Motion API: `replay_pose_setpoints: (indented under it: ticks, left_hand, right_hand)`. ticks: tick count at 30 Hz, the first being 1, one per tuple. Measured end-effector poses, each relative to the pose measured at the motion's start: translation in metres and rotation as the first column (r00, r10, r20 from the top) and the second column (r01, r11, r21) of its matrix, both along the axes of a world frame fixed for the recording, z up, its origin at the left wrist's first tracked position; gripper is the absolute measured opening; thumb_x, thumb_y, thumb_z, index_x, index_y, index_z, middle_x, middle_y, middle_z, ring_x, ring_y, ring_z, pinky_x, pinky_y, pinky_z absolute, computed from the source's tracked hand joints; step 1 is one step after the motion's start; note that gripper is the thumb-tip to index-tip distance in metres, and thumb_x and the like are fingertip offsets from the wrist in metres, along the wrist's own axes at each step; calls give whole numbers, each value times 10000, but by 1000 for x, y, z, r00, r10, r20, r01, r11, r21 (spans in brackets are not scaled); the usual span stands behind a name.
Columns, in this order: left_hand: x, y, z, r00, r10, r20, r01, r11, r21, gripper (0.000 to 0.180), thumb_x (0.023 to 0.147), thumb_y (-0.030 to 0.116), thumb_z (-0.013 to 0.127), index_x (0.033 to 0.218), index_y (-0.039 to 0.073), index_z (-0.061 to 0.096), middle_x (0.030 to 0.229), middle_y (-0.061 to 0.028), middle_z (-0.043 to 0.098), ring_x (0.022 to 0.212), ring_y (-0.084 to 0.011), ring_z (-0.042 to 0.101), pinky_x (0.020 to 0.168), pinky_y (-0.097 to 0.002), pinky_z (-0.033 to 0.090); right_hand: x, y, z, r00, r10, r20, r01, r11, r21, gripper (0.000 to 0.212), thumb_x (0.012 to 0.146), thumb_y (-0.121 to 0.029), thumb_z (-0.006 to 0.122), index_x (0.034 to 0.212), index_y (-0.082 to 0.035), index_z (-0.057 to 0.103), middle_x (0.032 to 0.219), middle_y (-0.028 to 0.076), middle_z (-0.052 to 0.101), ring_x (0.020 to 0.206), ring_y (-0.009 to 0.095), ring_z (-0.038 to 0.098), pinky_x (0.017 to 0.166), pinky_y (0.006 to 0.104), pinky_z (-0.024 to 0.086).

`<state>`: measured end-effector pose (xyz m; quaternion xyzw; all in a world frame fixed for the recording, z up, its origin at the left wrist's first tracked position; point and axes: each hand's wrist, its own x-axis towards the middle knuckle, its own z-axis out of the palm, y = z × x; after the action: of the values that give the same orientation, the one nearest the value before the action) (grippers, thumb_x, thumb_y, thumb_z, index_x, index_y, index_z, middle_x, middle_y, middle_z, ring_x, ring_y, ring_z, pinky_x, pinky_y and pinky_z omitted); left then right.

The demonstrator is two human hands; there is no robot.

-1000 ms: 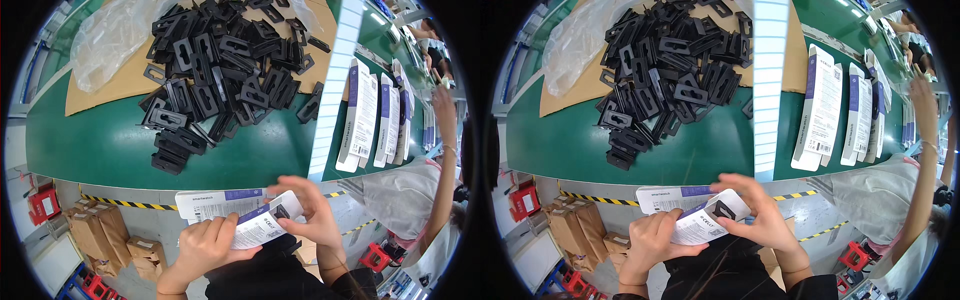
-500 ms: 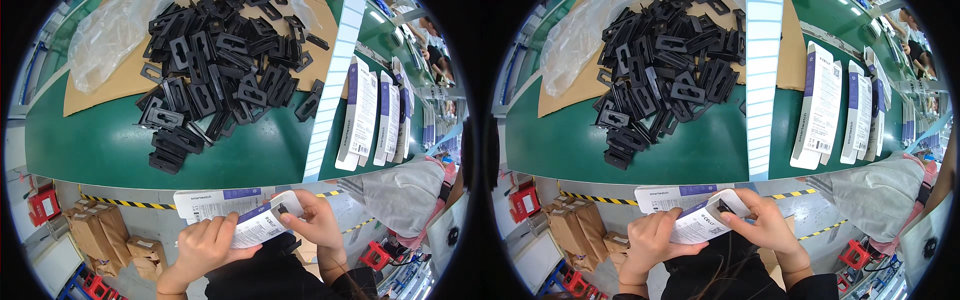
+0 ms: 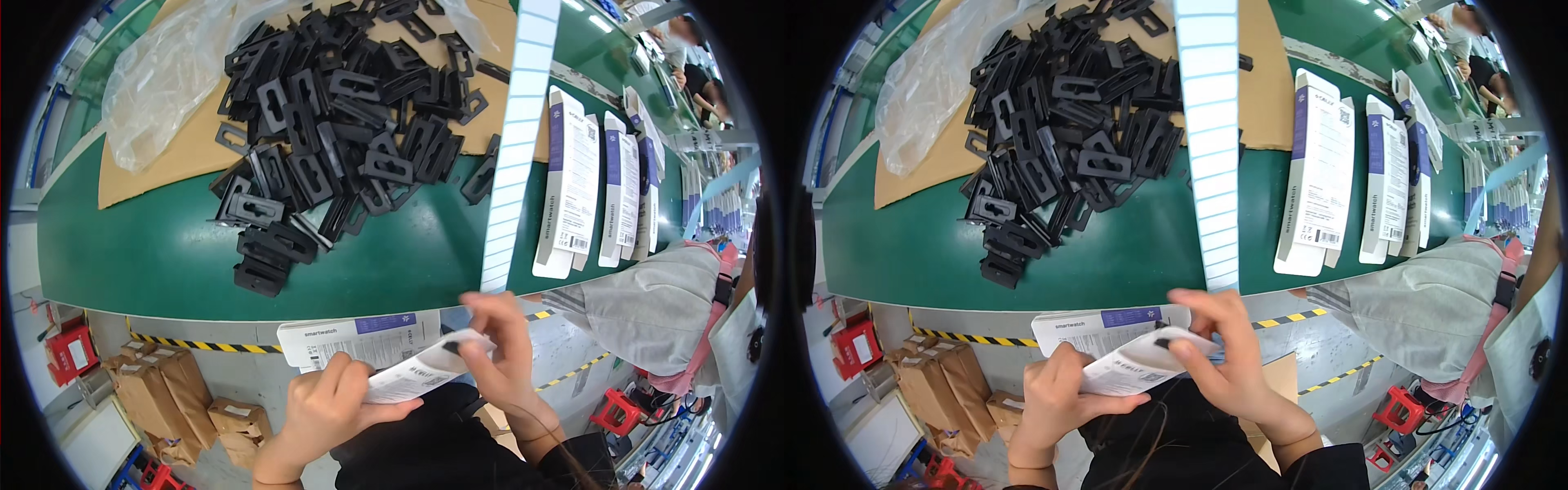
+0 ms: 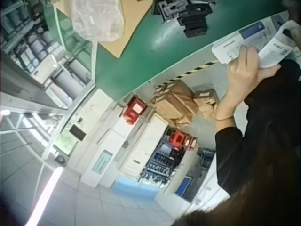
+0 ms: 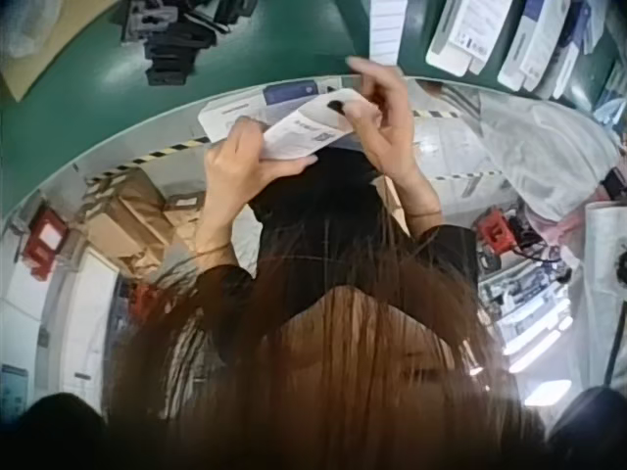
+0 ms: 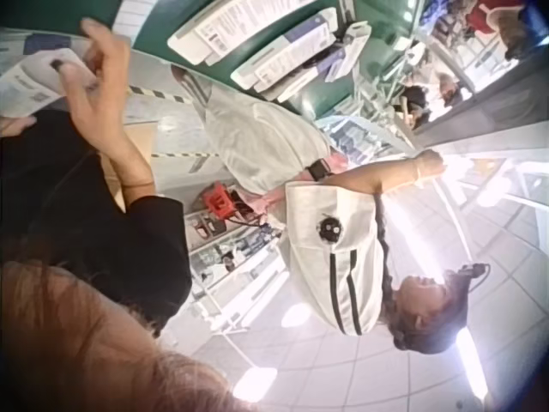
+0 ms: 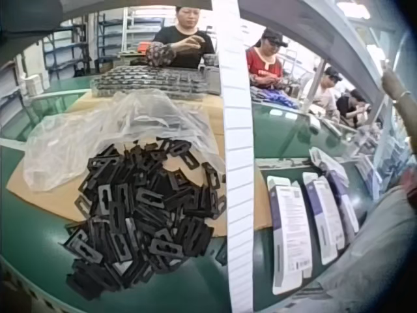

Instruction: The person assembles packaging boxes by inserting plastic hanging tabs into the cardboard boxes by hand, organizing the plastic tabs, and stacking the boxes on the table.

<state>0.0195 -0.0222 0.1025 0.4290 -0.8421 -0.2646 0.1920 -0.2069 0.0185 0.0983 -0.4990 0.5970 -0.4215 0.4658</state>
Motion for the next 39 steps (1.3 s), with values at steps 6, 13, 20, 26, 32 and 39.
replay_pose_setpoints:
  ticks: [6, 13, 20, 26, 32, 39]
  left_hand:
    - [-22, -9, -16, 833, 323, -450, -128, 903, 411, 533, 578, 318, 971, 763, 4, 583, 823, -138, 732, 649, -180, 721, 548, -273, 543]
    - [-57, 9, -16, 861, 213, -462, 22, 892, 452, 363, 804, 246, 805, 1071, 53, 651, 806, -68, 709, 619, -202, 687, 578, -303, 549]
    - [-27, 17, -66, 987, -148, -61, 153, 985, 79, 515, 755, 260, 790, 1209, 84, 620, 1119, -37, 661, 1048, -248, 621, 891, -403, 498]
    - [-1, 27, -93, 965, -123, 232, 87, 983, 160, 1049, 526, 348, 909, 1421, 60, 443, 1407, -164, 434, 1309, -349, 426, 1134, -549, 282]
    - [9, 31, -100, 965, -85, 248, 39, 983, 182, 1082, 509, 338, 916, 1426, 48, 423, 1403, -154, 453, 1309, -335, 439, 1146, -570, 257]
    - [5, 25, -93, 962, -72, 263, 34, 988, 148, 1023, 525, 383, 903, 1374, 25, 459, 1362, -149, 495, 1290, -316, 461, 1149, -566, 250]
  right_hand:
    - [39, 47, -21, 988, 124, -90, -135, 982, -130, 652, 876, -202, 715, 1399, 27, 400, 1327, 229, 485, 1271, 371, 485, 1077, 450, 350]
    - [-8, 33, -27, 752, -362, -550, 295, 932, -210, 368, 1029, -265, 440, 1059, 51, 628, 869, 172, 653, 760, 285, 626, 682, 394, 476]
    - [-121, -72, 7, 555, -653, -516, 562, 751, -346, 269, 998, -230, 585, 1085, 20, 633, 763, 29, 553, 678, 92, 451, 661, 261, 413]
    - [-71, -76, 16, 465, -673, -575, 97, 685, -722, 171, 847, 55, 678, 1008, 5, 650, 906, 63, 620, 720, 151, 541, 699, 277, 464]
    - [-14, -100, 8, 544, -184, -819, -335, 847, -413, 400, 719, 107, 667, 1093, -32, 692, 1157, 126, 656, 984, 301, 630, 866, 395, 510]
    - [-44, -109, 0, 412, -300, -861, -158, 907, -391, 259, 717, 8, 765, 965, -50, 722, 1097, 61, 651, 945, 268, 590, 783, 365, 491]
